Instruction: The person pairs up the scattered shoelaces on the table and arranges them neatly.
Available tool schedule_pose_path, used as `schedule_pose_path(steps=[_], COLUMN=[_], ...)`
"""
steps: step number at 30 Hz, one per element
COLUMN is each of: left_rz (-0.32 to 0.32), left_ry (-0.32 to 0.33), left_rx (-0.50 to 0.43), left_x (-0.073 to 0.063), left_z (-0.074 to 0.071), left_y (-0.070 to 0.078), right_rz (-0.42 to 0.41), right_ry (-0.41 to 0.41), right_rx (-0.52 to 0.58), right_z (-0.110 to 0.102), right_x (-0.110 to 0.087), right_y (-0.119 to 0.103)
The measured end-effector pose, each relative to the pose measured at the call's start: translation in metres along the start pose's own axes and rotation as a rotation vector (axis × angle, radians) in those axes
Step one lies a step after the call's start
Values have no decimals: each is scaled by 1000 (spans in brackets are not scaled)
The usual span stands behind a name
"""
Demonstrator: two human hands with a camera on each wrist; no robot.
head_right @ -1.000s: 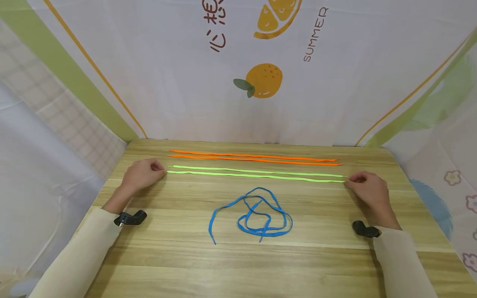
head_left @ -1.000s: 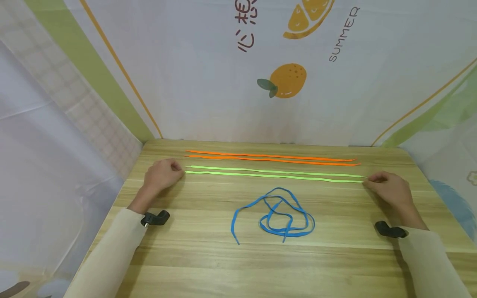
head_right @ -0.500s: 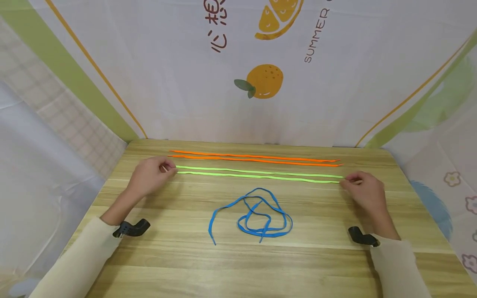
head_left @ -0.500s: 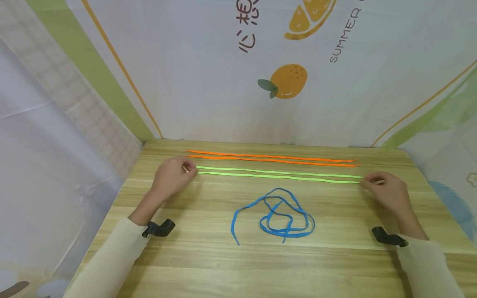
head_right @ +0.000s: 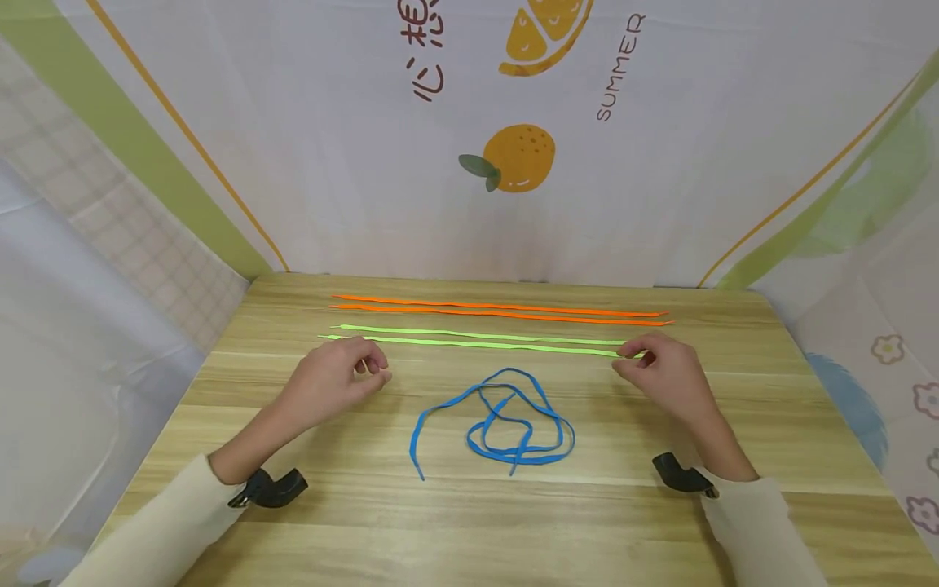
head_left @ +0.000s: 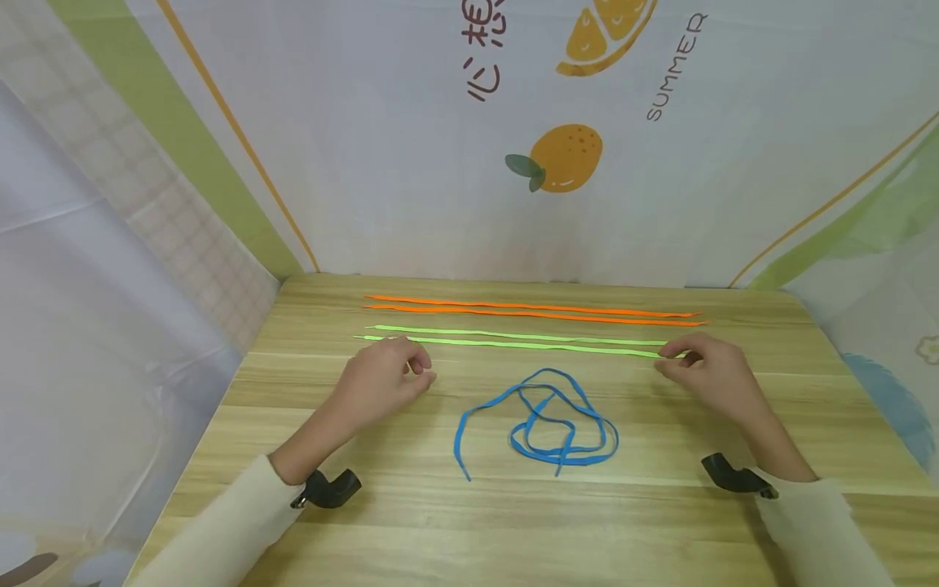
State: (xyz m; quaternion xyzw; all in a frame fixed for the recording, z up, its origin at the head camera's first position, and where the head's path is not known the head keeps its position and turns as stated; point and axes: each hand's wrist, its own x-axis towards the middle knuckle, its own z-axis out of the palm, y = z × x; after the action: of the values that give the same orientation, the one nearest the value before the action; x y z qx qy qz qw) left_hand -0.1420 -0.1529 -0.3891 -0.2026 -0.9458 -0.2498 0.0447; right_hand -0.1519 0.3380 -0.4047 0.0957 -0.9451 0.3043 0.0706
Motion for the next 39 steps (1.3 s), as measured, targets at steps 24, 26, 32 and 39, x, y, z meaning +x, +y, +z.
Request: schedule_pose_path(steps=[24,26,32,39], left_rz=[22,22,27,82], left_ry=[-144,-126,-105,-25], left_rx=[-1,-5,-11,-56], left_x=[-25,-26,-26,-22], left_z=[60,63,67,57], left_y=[27,28,30,38], right_rz=[-234,-247,-264,-256], right_ry=[-182,-190,-193,-191], right_rx=[-30,-37,-51,-23], right_z=[61,64,70,74], right_x=[-2,-3,-3,-1], right_y=[-70,-72,-76,-76])
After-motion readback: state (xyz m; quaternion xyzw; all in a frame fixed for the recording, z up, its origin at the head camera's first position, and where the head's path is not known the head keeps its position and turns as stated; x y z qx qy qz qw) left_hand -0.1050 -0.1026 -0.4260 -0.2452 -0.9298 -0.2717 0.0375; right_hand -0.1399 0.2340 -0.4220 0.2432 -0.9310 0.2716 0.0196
